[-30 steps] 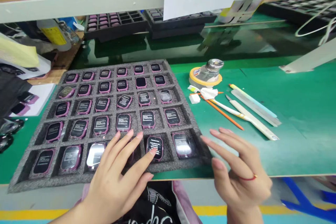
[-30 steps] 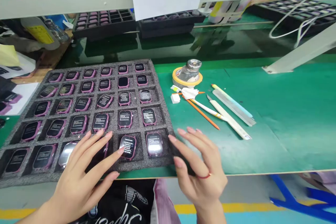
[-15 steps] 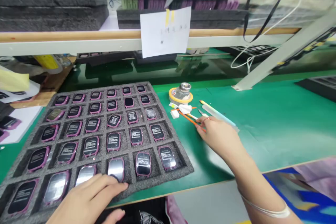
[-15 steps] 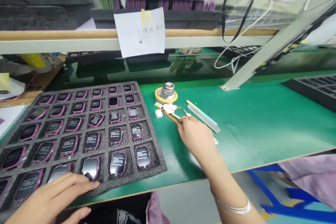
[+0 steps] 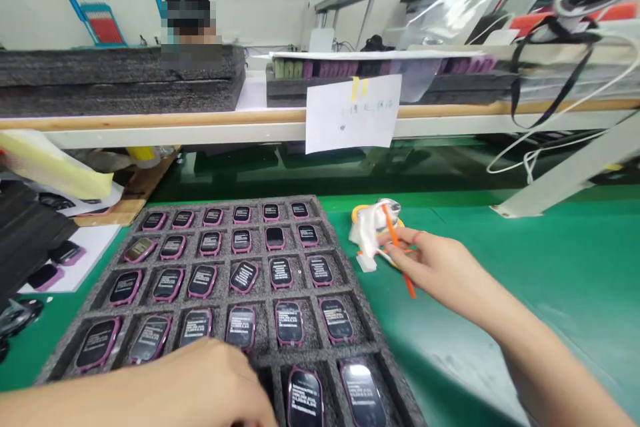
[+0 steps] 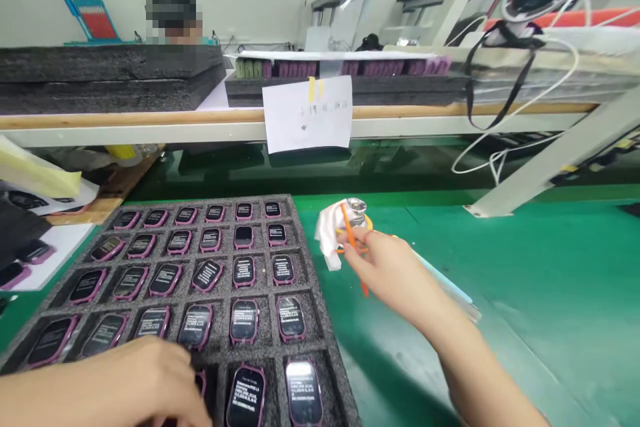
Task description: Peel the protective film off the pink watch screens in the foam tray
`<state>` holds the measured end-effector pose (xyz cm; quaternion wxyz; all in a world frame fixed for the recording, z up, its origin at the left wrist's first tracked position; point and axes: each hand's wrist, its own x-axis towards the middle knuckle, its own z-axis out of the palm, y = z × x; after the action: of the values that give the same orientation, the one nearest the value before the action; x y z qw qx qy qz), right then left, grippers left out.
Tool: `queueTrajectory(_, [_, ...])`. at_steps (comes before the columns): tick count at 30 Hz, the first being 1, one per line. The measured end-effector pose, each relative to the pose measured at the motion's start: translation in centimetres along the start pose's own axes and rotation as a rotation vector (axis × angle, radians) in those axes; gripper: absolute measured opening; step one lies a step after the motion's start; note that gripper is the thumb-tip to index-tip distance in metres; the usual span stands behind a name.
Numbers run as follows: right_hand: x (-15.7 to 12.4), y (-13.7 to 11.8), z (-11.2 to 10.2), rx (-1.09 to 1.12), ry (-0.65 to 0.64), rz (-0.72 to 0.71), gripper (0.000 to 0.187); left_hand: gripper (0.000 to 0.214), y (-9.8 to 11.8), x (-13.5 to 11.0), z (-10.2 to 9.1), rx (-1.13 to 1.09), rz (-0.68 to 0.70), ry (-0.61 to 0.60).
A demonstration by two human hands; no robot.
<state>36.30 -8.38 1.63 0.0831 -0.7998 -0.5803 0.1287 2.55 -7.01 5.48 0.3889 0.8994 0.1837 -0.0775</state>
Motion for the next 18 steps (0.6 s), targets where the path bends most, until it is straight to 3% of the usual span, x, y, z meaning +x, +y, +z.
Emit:
queueTrajectory(4, [1.6,-1.2,-0.7,0.003,-0.032,0.068,0.024,0.022,-2.9,3.5,-3.4,0.014,-0.073,0.159])
queueTrajectory(7, [0.6,-0.1,-1.5,-0.037,-0.006,0.137,0.021,0.024,-6.5,5.6,-6.5,0.159,-0.107,0.318])
queueTrajectory(11, [-0.2,0.3,-2.4,-0.095,0.068,0.179,0.027,0.022,-10.0,8.3,-10.0,0.19,-0.145,0.459])
queueTrajectory(14, [1.6,-1.5,-1.4,-0.153,0.048,0.093,0.033,0.021,-10.8,10.7,-10.7,0.174,-0.143,0.504])
queueTrajectory(18, [6.0,-5.1,1.8,-0.217,0.02,-0.016,0.03,0.021,-10.2,13.1,-9.6,0.166,-0.084,0.517])
